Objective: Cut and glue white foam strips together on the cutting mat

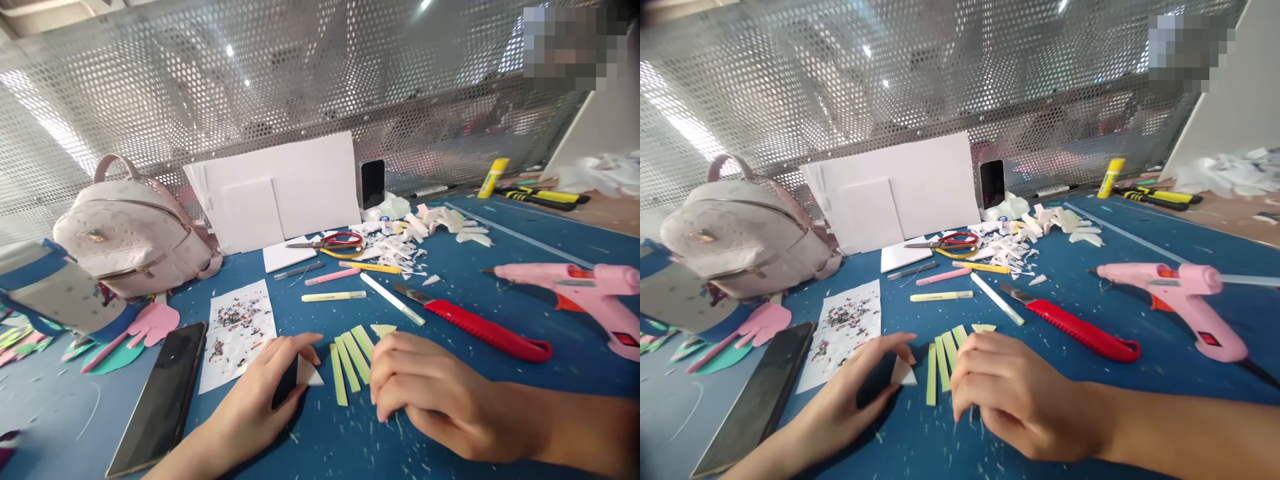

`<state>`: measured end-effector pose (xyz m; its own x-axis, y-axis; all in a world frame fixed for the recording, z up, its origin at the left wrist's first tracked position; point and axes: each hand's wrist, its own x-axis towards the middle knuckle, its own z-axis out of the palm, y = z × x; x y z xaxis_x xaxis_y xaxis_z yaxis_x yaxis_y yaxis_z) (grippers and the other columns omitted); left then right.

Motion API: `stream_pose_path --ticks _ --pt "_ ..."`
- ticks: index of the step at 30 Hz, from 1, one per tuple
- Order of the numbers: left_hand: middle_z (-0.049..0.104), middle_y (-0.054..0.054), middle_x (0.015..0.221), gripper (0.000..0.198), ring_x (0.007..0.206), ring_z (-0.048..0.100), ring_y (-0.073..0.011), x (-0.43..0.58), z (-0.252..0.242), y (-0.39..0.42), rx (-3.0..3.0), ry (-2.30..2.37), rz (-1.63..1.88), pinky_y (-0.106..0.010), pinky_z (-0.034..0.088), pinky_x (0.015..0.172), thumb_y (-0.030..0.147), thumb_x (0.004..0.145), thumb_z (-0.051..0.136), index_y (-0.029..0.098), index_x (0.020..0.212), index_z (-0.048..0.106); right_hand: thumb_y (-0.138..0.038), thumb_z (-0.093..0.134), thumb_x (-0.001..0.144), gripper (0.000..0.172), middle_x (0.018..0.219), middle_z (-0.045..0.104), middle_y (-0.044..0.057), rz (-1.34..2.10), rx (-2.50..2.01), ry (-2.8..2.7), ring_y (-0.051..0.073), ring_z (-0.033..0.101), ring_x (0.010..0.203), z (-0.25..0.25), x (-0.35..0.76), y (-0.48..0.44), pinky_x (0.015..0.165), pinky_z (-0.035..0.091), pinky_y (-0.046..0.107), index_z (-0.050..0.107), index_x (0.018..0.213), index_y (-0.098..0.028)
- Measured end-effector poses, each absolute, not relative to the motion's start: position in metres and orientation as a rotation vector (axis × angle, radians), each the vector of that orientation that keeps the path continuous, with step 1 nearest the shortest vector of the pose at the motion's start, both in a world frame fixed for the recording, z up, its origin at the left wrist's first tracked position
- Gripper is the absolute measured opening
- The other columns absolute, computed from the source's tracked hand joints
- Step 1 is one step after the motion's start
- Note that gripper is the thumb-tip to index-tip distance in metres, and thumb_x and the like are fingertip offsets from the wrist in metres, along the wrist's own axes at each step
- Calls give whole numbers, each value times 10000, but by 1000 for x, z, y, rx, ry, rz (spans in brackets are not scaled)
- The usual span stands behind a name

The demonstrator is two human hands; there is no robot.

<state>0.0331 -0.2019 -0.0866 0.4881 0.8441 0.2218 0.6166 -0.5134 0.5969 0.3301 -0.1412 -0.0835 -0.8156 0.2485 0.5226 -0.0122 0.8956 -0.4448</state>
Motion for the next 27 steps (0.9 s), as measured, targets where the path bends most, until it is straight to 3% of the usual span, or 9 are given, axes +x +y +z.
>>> stream_pose_path --ticks 4,7,9,14,16,18,21,27 --pt "604 -40 1331 700 1253 594 -171 32 -88 -204 2282 1208 708 -363 474 1120 65 957 400 389 1559 249 -59 446 919 269 966 703 33 591 -185 -2458 187 595 909 -83 329 -140 865 474 351 604 1040 -239" --pt "566 -83 1360 792 1280 552 -269 33 -92 -203 2337 1380 724 -494 461 1121 198 935 617 378 1580 194 -52 459 917 282 974 693 41 557 -244 -2461 188 592 930 -82 327 -141 902 482 357 608 1084 -224" --pt "578 -72 1301 921 1208 565 -287 34 -96 -202 2347 1457 667 -524 480 1070 277 882 754 392 1578 161 -140 540 939 259 1084 686 75 544 -330 -2498 217 590 1041 -83 325 -141 976 481 391 599 1183 -204" --pt "592 -48 1259 948 1164 555 -272 36 -99 -201 2371 1451 666 -516 449 1069 256 861 791 379 1568 171 -527 685 925 689 1403 594 181 518 -478 -2640 327 474 1345 -86 318 -138 1100 438 492 470 1452 -138" --pt "585 -59 1295 831 1187 541 -273 38 -97 -202 2392 1436 715 -475 460 1048 275 873 783 347 1525 273 -611 700 890 798 1419 586 204 452 -532 -2678 363 460 1364 -87 312 -137 1097 434 529 461 1472 -119" --pt "588 -62 1287 588 1174 541 -267 40 -94 -204 2416 1416 753 -432 472 1005 311 903 753 314 1399 437 -635 730 851 857 1413 589 214 377 -576 -2688 388 459 1361 -87 305 -137 1093 426 562 464 1477 -113" --pt "612 -52 1211 271 1100 557 -249 44 -90 -208 2452 1382 780 -408 463 977 315 945 696 287 1192 587 -564 775 823 824 1377 606 202 299 -620 -2685 392 480 1329 -88 295 -139 1093 414 579 485 1455 -122" --pt "618 -42 1153 147 1039 555 -225 46 -88 -211 2462 1319 859 -386 439 937 249 978 642 271 1121 613 -391 775 814 698 1321 606 171 338 -687 -2709 361 492 1285 -85 286 -144 1086 416 546 503 1402 -129"
